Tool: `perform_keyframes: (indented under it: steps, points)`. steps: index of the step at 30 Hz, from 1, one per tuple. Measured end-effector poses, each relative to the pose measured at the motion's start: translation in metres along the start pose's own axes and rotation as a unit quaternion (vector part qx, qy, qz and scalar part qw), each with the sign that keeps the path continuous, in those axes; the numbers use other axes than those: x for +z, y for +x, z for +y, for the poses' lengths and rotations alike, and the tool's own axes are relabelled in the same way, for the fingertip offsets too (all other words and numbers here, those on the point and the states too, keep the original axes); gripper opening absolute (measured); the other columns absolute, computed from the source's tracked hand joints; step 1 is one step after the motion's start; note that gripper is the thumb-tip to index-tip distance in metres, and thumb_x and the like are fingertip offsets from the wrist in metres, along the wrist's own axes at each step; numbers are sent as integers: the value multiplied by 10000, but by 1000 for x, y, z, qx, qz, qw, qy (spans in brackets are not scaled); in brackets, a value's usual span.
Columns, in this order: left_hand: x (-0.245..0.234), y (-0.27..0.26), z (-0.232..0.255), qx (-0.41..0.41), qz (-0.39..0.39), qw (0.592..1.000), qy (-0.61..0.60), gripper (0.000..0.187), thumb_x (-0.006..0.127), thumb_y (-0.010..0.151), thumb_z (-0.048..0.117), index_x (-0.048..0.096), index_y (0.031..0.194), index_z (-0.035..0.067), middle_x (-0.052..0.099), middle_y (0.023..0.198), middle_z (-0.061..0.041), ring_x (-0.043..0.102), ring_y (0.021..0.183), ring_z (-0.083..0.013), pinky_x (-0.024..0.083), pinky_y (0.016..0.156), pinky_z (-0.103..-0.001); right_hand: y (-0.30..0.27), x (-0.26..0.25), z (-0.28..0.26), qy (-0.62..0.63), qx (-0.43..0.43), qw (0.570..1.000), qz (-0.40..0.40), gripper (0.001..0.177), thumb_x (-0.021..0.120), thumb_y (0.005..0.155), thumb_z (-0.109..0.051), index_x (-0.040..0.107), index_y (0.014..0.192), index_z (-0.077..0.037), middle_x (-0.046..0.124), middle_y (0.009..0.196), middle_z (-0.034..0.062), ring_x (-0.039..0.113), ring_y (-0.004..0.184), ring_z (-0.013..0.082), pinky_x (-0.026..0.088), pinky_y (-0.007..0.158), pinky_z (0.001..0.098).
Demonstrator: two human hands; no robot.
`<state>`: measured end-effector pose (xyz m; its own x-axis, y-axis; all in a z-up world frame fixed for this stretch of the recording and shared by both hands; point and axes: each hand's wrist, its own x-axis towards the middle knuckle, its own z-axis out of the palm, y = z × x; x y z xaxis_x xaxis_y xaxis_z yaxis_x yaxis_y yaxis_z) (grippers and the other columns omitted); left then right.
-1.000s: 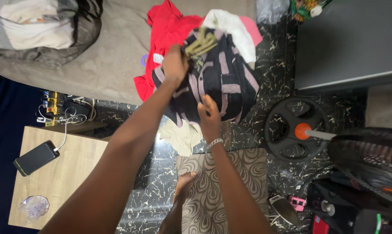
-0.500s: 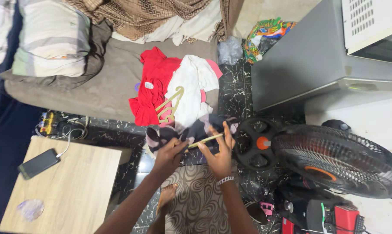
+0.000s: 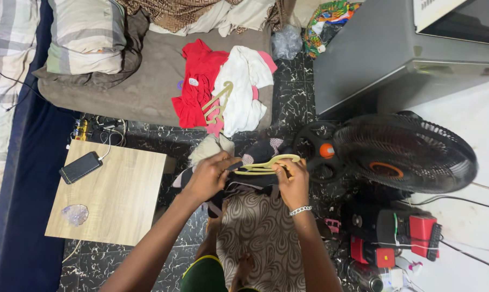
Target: The person removes a black and pink patterned shirt from a hanger and lays it flat on a patterned mat. They button the shirt and smooth it out by hand. Then, they plug in an electric iron and press the shirt, moving the iron across the fabric to remove wrinkles.
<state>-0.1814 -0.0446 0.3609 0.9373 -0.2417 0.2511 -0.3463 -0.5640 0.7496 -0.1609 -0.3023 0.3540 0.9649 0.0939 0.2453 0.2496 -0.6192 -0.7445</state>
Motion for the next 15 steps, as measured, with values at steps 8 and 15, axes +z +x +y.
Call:
perform_keyframes:
  steps: [8, 15]
  points:
    - [-10, -12, 31, -68, 138, 988, 32, 409, 672, 705, -83, 770, 1072, 70, 690, 884, -122, 691, 777, -325, 562, 727, -407, -39, -35, 15, -52, 163, 985, -21, 149, 743, 916, -156, 731, 985, -24, 711, 863, 159, 648, 731, 256, 497, 690, 379]
    - [6, -33, 45, -106, 138, 981, -87, 419, 592, 716, -120, 781, 1055, 38, 763, 1037, -155, 765, 884, -306, 602, 784, -356, -100, -51, 80, 26, 128, 991, 8, 157, 724, 907, -105, 706, 982, 32, 714, 962, 110, 670, 806, 190, 540, 729, 323]
